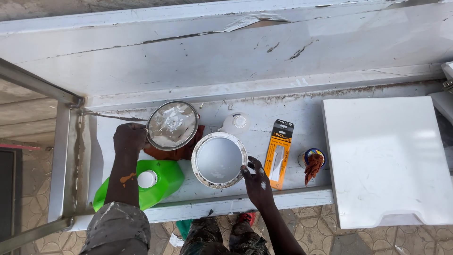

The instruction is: Applying a white finish or paint to furniture panels using a cloth

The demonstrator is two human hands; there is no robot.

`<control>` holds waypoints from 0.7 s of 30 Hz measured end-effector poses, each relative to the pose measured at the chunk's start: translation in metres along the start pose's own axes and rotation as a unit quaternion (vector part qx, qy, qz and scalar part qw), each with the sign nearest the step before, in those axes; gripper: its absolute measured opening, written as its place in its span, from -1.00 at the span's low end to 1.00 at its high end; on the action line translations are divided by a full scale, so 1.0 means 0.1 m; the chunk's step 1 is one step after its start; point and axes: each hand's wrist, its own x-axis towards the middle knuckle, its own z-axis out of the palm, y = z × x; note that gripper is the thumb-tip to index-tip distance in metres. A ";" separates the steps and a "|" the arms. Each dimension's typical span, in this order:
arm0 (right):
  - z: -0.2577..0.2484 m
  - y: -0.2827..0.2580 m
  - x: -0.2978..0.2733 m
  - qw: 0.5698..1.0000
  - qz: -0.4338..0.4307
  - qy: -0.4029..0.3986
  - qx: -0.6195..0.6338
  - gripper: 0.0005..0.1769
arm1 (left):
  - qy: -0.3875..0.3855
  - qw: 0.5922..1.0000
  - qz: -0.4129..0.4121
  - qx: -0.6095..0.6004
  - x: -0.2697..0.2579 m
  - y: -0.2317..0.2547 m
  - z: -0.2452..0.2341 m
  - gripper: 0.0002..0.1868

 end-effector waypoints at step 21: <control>0.13 -0.51 0.18 0.992 -0.024 0.080 0.093 -0.49 | 0.003 0.966 0.245 0.087 -1.54 -0.47 1.32 -0.74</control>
